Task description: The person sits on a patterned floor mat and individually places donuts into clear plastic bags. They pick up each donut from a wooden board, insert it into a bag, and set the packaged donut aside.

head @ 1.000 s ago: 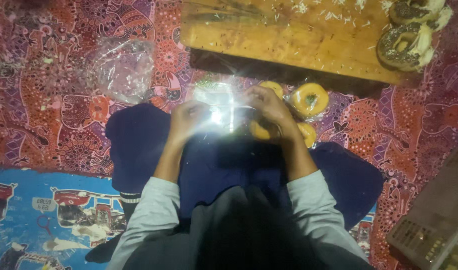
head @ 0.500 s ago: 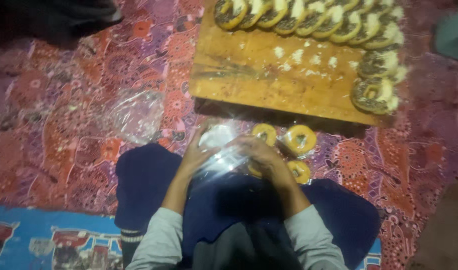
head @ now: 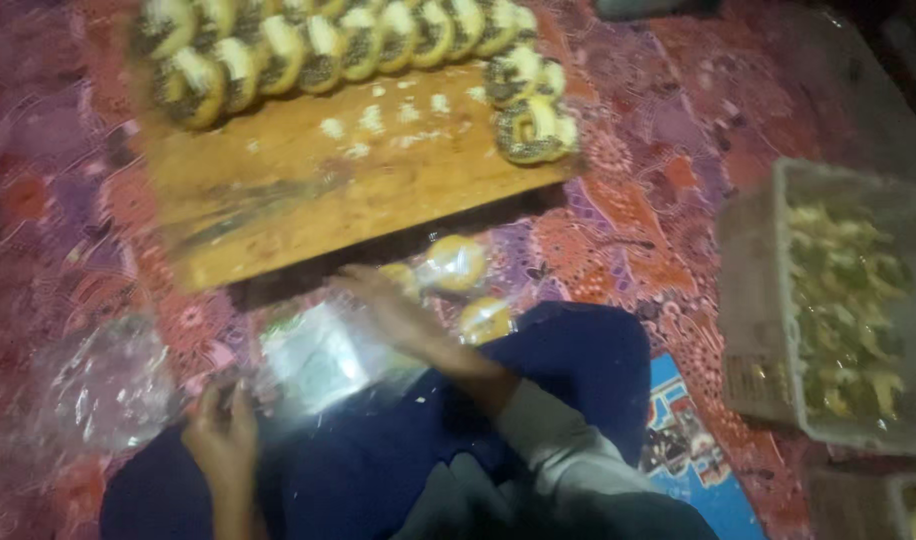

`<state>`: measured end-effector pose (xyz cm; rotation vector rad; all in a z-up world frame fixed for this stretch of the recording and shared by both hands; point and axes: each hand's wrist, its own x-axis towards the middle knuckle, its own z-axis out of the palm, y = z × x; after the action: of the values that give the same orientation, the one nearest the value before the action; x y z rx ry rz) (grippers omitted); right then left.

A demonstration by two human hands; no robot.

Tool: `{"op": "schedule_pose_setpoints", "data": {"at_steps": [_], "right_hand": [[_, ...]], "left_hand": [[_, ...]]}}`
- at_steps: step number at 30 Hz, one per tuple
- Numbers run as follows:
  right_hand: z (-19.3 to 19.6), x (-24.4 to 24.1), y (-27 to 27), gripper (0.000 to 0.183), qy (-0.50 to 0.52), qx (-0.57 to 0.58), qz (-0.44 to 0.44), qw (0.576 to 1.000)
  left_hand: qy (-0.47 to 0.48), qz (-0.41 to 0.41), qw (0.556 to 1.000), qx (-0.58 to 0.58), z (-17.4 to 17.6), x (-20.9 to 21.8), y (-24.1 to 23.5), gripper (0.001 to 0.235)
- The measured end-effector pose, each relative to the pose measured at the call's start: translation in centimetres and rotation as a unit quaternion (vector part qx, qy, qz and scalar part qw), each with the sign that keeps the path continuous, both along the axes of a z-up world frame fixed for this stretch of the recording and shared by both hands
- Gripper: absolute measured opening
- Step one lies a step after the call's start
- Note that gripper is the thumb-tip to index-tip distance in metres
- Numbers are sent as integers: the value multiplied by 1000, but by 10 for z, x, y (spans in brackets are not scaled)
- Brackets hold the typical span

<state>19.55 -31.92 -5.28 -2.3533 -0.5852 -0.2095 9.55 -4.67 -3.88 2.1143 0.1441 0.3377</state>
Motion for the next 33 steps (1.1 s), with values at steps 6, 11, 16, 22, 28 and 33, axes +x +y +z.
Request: {"op": "schedule_pose_setpoints", "data": {"at_steps": [6, 11, 16, 22, 28, 33], "right_hand": [[38, -27, 24, 29, 240, 36, 132, 961], [84, -29, 12, 26, 122, 5, 123, 985], [102, -60, -3, 34, -64, 152, -4, 986], [106, -49, -46, 23, -18, -29, -33, 999], [146, -48, -105, 25, -208, 48, -117, 970], [151, -33, -135, 17, -101, -6, 3, 995]], "left_hand": [[10, -120, 991, -60, 6, 12, -32, 12], [-3, -49, 997, -62, -2, 26, -42, 8], [-105, -5, 991, -81, 1, 45, -89, 8], [-193, -197, 959, -61, 56, 42, -159, 20], [-202, -151, 961, -110, 91, 67, -204, 11], [-201, -167, 965, 26, 89, 80, -217, 25]]}}
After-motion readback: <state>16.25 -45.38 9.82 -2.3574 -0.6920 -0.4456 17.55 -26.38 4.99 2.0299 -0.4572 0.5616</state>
